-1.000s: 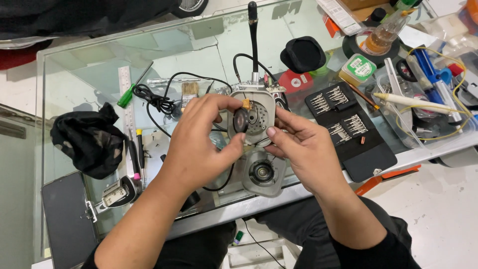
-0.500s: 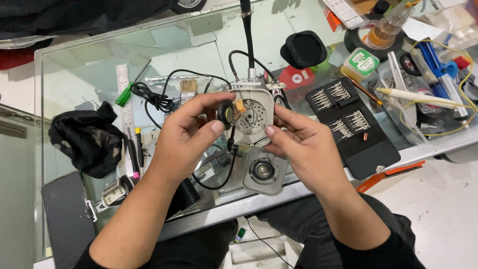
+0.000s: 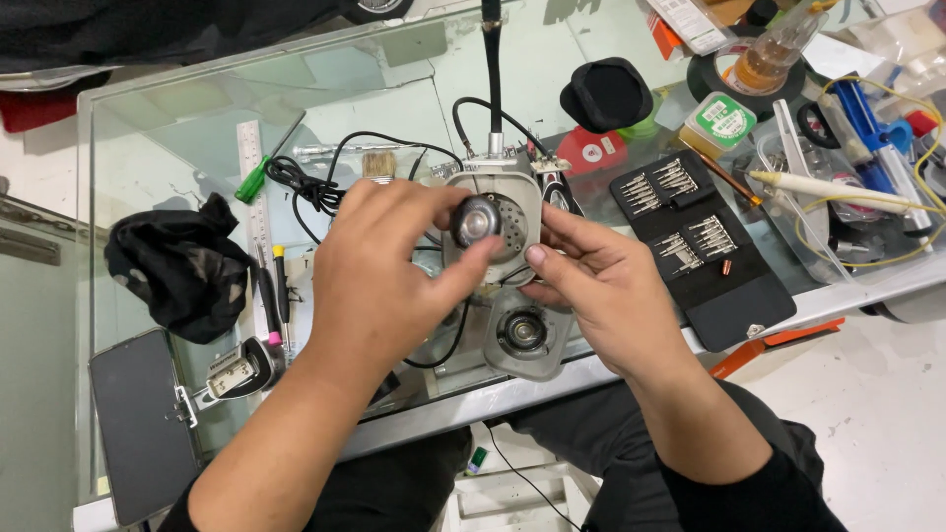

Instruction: Cleaning electronic components with a brush and applying adhesive to the edges for assembly on a repair bench.

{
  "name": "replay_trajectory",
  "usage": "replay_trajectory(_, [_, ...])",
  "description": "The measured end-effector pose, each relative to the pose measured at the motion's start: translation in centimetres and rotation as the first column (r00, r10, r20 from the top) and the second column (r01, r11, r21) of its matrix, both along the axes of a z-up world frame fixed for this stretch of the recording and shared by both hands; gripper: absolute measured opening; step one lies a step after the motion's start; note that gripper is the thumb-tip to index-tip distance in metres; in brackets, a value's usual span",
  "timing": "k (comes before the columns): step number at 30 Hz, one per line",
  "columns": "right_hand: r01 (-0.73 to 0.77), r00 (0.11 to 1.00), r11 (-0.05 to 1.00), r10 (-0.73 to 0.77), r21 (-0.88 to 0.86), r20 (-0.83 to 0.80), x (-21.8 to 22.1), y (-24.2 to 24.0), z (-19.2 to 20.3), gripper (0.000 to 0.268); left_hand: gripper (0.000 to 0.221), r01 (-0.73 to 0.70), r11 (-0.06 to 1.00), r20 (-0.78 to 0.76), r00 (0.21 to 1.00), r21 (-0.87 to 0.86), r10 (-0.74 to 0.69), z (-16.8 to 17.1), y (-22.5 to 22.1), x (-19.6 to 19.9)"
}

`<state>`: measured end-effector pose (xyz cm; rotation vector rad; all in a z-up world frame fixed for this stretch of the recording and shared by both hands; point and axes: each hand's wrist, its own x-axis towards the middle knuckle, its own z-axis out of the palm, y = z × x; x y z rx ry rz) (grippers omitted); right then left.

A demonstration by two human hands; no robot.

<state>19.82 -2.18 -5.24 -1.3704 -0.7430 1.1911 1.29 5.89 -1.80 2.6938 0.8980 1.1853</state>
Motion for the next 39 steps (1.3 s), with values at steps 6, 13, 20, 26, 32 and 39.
replay_trajectory(6, [0.011,1.000,1.000,-0.011,-0.012,0.014,-0.1,0.1,0.0,0.051,0.027,-0.106,0.934,0.033,0.992,-0.341,0.125,-0.1,-0.8,0.7])
replay_trajectory(13, [0.055,0.998,0.998,-0.055,-0.004,-0.007,0.0,0.1,-0.5,0.051,0.033,-0.095,0.981,-0.061,0.994,-0.172,0.086,-0.7,-0.8,0.7])
replay_trajectory(20, [0.039,0.999,0.999,-0.038,0.021,-0.024,-0.5,-0.1,-0.4,0.053,0.038,-0.115,0.972,-0.171,0.974,0.206,0.151,-0.2,-0.6,0.2])
replay_trajectory(26, [0.071,0.997,0.997,-0.070,0.039,-0.019,-0.4,-0.1,-0.1,0.051,0.032,-0.119,0.936,-0.258,0.943,0.330,0.211,0.0,-0.3,0.0])
replay_trajectory(32, [0.053,0.999,0.997,-0.053,0.048,-0.006,-0.5,-0.2,0.1,0.050,0.032,-0.078,0.955,-0.210,0.968,0.286,0.141,-0.6,-0.1,0.3])
replay_trajectory(39, [0.037,0.999,0.998,-0.036,0.043,-0.031,-0.7,-0.2,-0.3,0.050,0.027,-0.033,0.968,-0.127,0.990,0.247,0.066,-1.1,0.0,0.7])
